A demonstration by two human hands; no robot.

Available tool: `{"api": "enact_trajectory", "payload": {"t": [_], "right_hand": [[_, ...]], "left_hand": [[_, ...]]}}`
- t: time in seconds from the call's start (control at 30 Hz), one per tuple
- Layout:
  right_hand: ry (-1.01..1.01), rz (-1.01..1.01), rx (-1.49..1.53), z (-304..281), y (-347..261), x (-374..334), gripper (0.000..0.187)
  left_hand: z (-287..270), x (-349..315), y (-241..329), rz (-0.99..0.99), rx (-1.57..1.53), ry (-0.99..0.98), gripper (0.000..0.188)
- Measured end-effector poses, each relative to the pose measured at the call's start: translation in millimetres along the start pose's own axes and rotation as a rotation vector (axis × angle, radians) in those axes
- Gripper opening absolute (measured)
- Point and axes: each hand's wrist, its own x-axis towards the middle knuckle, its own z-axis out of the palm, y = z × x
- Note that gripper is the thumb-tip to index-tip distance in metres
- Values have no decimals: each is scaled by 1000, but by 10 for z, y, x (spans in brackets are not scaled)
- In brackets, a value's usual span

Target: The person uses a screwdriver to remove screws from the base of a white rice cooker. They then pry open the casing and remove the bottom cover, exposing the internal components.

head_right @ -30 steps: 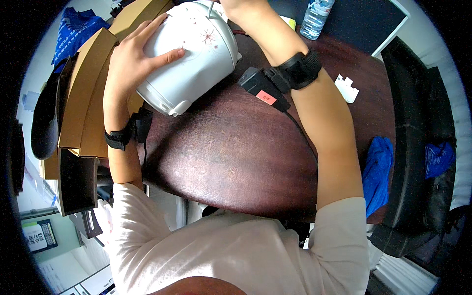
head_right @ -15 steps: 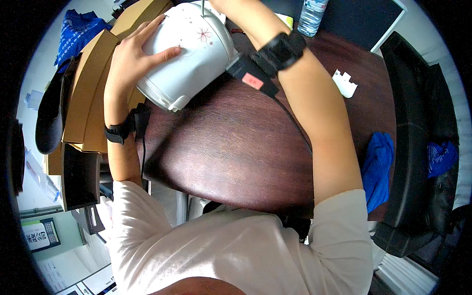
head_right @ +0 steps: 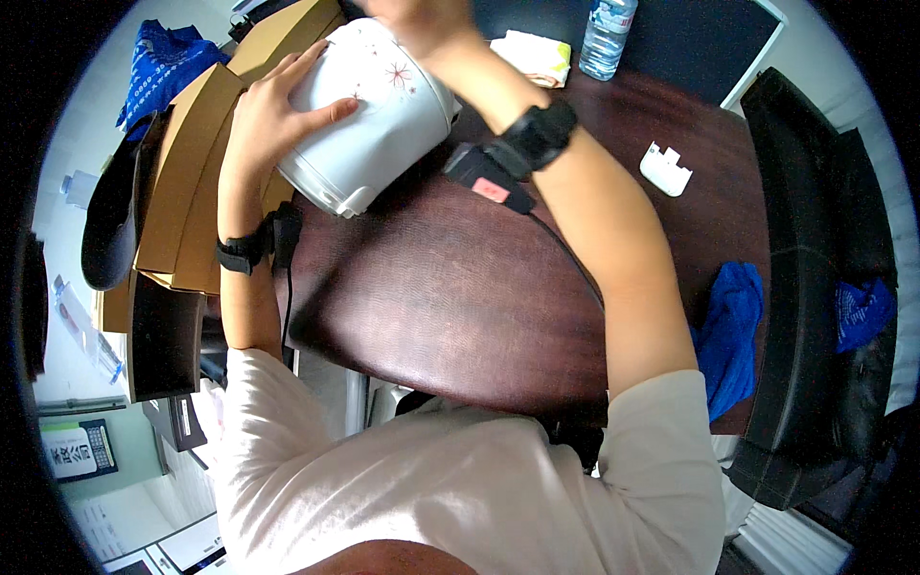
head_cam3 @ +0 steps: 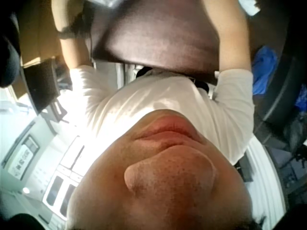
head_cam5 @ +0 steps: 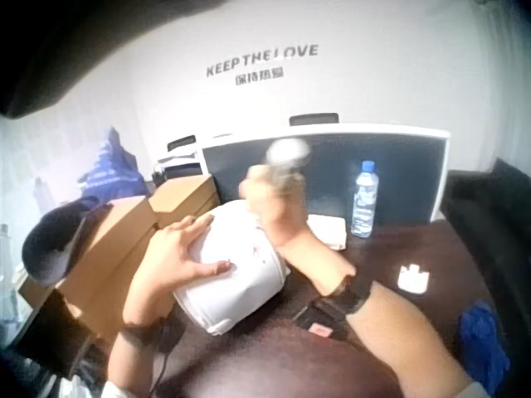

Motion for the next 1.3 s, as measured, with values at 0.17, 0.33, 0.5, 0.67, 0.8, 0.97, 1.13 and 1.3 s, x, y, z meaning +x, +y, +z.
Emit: {"api": "enact_trajectory", "payload": {"t": [0.17,0.33,0.5,0.67,0.8,0.97,1.13,1.3], "right_hand": [[-9,237,255,-19,-57,185,30],[-90,324,100,-13,-182,250,30],[-183,-49,-264,197,-230,63,26],[-180,-347,-437,351,-174,-139,27],[-205,-237,-325,258,-137,-147,28],[101,407,386,-210,21,155,29],[27,322,507,-287,-22,-50,32],[47,263,537,-329,-121,-128,31]], "left_hand": [[-18,59,29,-22,13,9,92],[-59,83,104,9,48,-2,90],[35,4,-10,116,202,173,84],[-20,29,75,8,143,-20,89],[-19,33,49,-13,78,17,88],[-26,37,90,-8,87,20,86],[-53,3,136,-33,15,16,86],[-12,-2,22,-20,68,42,85]]}}
